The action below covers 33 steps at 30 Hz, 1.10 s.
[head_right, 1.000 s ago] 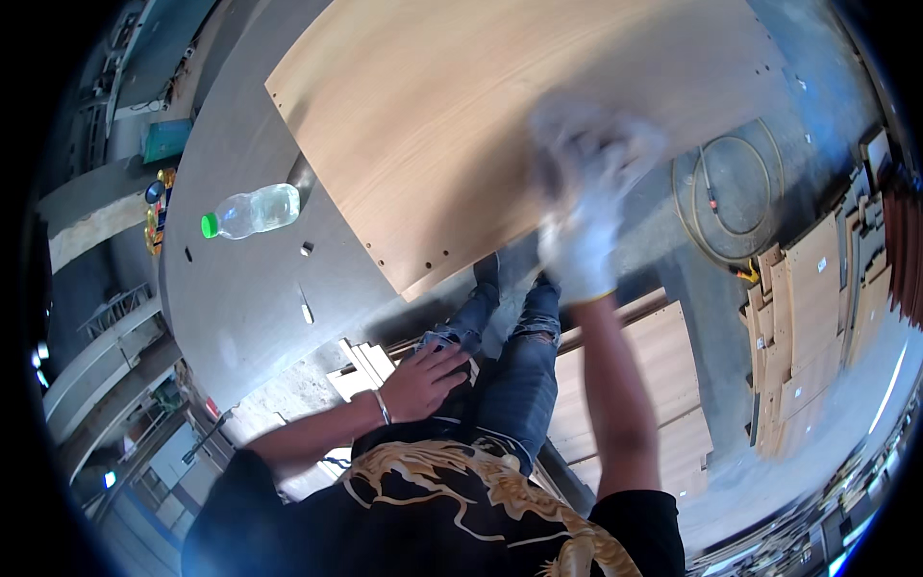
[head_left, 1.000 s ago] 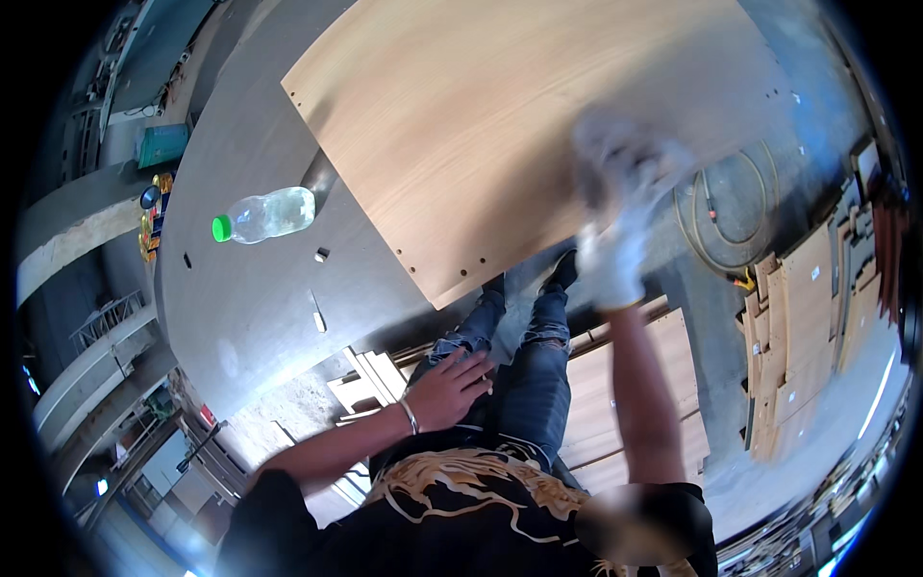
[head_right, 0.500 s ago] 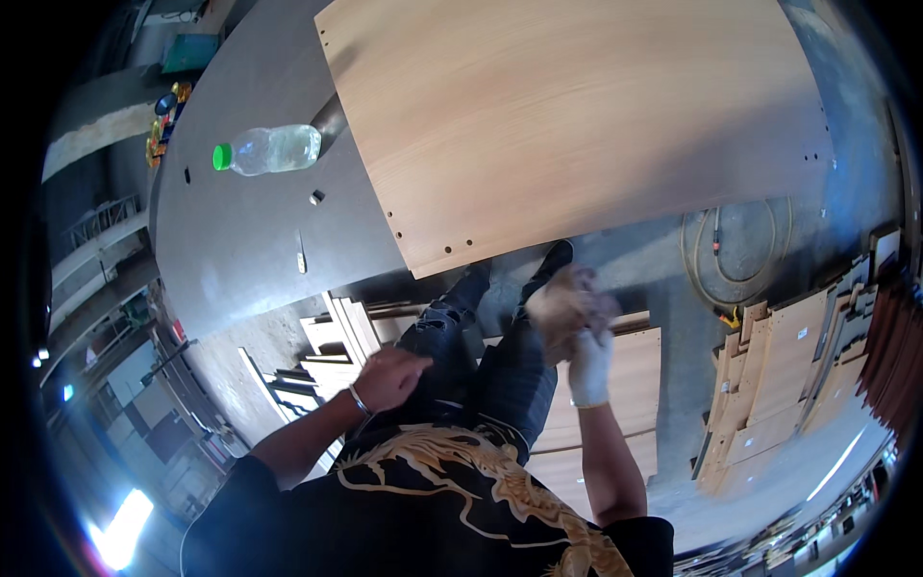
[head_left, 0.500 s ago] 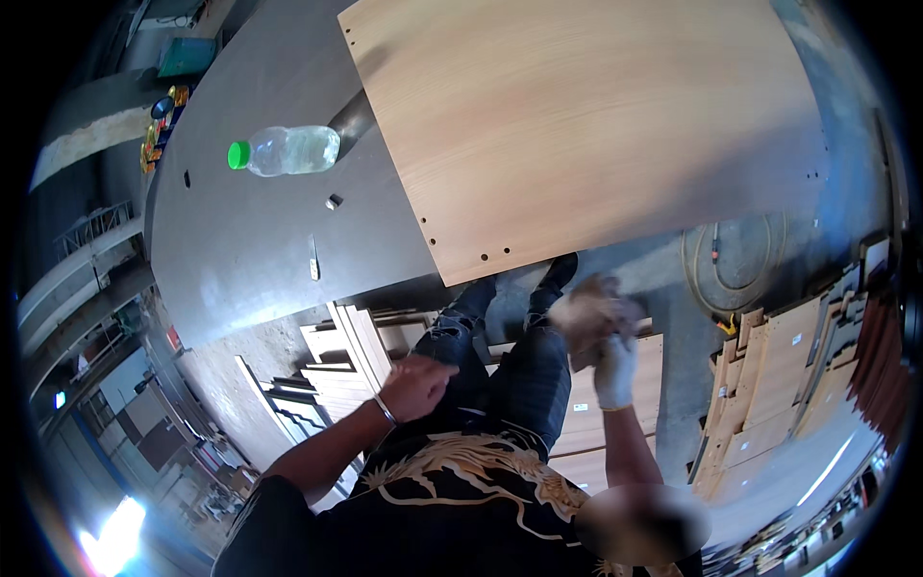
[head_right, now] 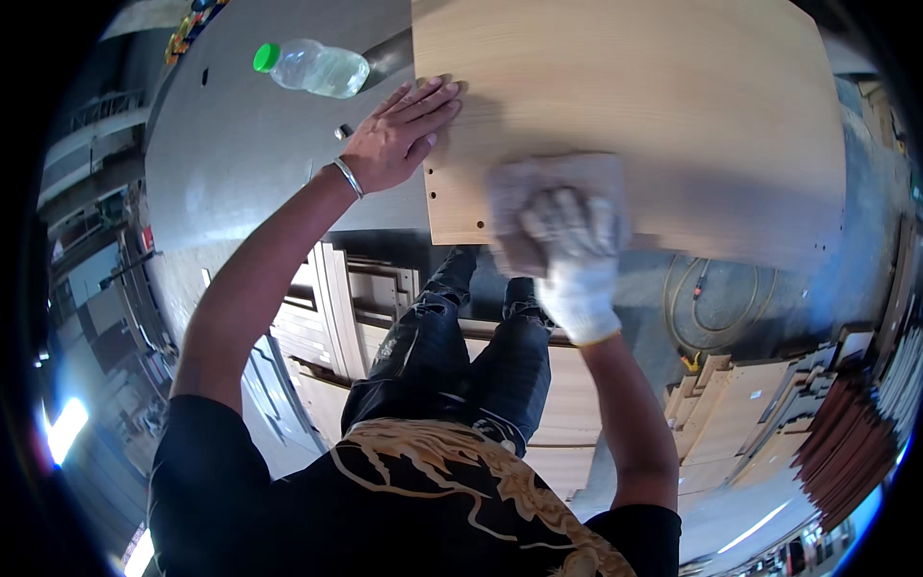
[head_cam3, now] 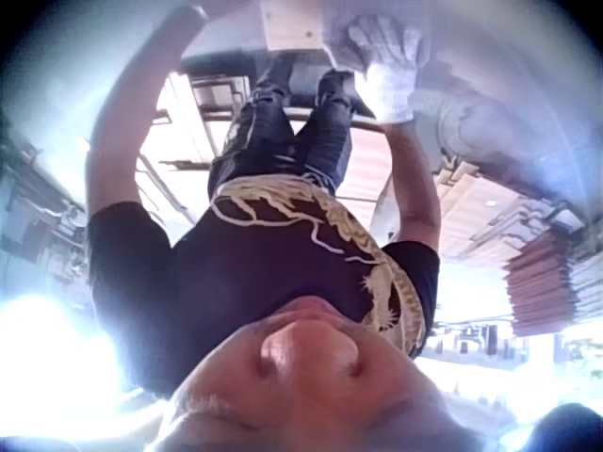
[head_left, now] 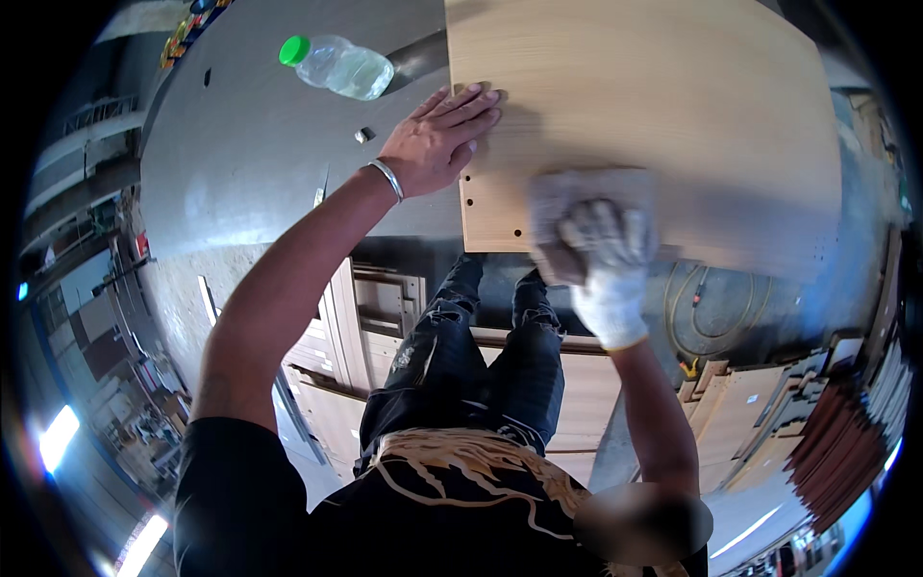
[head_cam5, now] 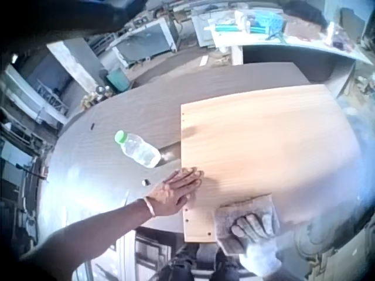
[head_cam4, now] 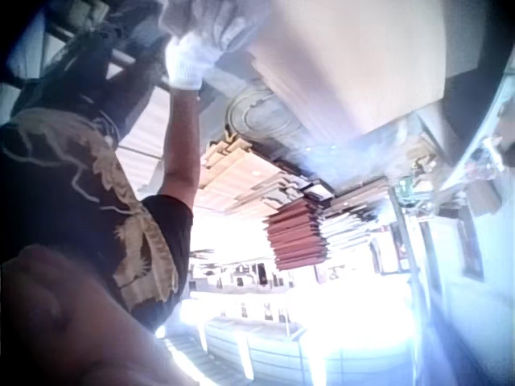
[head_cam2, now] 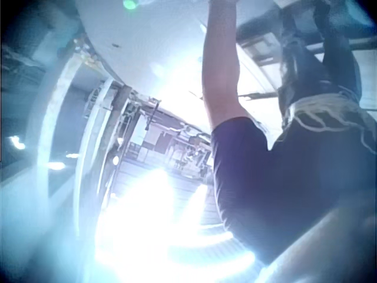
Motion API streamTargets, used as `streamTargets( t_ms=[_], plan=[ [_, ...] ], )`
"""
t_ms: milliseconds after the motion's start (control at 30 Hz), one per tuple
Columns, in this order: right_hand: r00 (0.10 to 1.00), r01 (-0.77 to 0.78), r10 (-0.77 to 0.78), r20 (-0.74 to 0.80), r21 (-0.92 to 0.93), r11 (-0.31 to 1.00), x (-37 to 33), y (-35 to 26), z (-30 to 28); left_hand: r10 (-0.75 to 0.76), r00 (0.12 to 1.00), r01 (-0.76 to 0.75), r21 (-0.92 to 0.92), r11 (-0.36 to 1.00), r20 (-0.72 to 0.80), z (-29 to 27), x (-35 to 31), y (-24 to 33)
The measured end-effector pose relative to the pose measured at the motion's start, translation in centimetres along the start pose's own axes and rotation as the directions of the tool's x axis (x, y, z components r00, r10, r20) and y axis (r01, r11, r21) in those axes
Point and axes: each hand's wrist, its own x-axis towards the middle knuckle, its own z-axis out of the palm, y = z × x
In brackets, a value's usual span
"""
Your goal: The person wipes the surface of a wooden panel with a cloth, then uses a utility knife to scrape edges and corners. They repeatedly apply liquid from a bottle onto the cloth and continue wiping the panel. The person handles multiple panels, placing them on a stack after cleaning.
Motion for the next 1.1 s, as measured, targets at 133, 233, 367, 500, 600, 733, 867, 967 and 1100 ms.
streamTargets(
  t_ms=[133, 233, 367, 500, 600, 733, 867, 967, 1100],
  plan=[
    [0.998, 0.034, -0.042, 0.048, 0.147, 0.989, 0.4, -2.3, 1.7, 0.003, 0.999, -0.004, -0.009, 1.0, -0.035, 1.5, -0.3, 0.2],
    [0.977, 0.211, -0.214, -0.013, 0.229, 0.95, 2.4, -5.9, 4.5, -0.003, 0.999, 0.0, 0.083, 0.997, 0.035, 1.3, 0.0, 0.5],
    [0.892, 0.389, -0.42, 0.166, 0.188, 0.902, 2.1, -1.6, 1.9, -0.03, 0.997, 0.02, 0.135, 0.991, 0.074, 1.1, -0.6, 0.2],
    [0.85, 0.427, -0.455, 0.267, 0.159, 0.89, 0.7, 4.3, -0.6, -0.034, 0.999, 0.031, 0.078, 0.996, 0.03, 1.5, -0.6, 0.5],
    [0.873, 0.399, -0.427, 0.236, 0.16, 0.903, 1.7, -0.1, 2.0, -0.042, 0.999, 0.04, 0.064, 0.997, 0.023, 1.5, 0.3, 0.8],
    [0.921, 0.338, -0.378, 0.091, 0.29, 0.895, 4.2, -7.6, 6.5, -0.045, 0.992, 0.029, 0.142, 0.99, 0.116, 0.1, 0.6, 1.4],
    [0.818, 0.484, -0.559, 0.138, 0.36, 0.798, 2.1, -2.0, 5.3, -0.097, 0.988, 0.093, 0.037, 0.995, 0.123, 0.3, -1.1, 0.9],
    [0.803, 0.457, -0.56, 0.206, 0.391, 0.799, 1.8, 0.8, 3.2, -0.107, 0.988, 0.108, -0.003, 0.994, 0.109, 0.3, -0.7, 1.0],
    [0.887, 0.362, -0.438, 0.147, 0.37, 0.856, 0.6, -2.1, 5.0, -0.086, 0.991, 0.093, -0.064, 0.994, 0.104, 0.8, 0.8, 2.0]
  ],
)
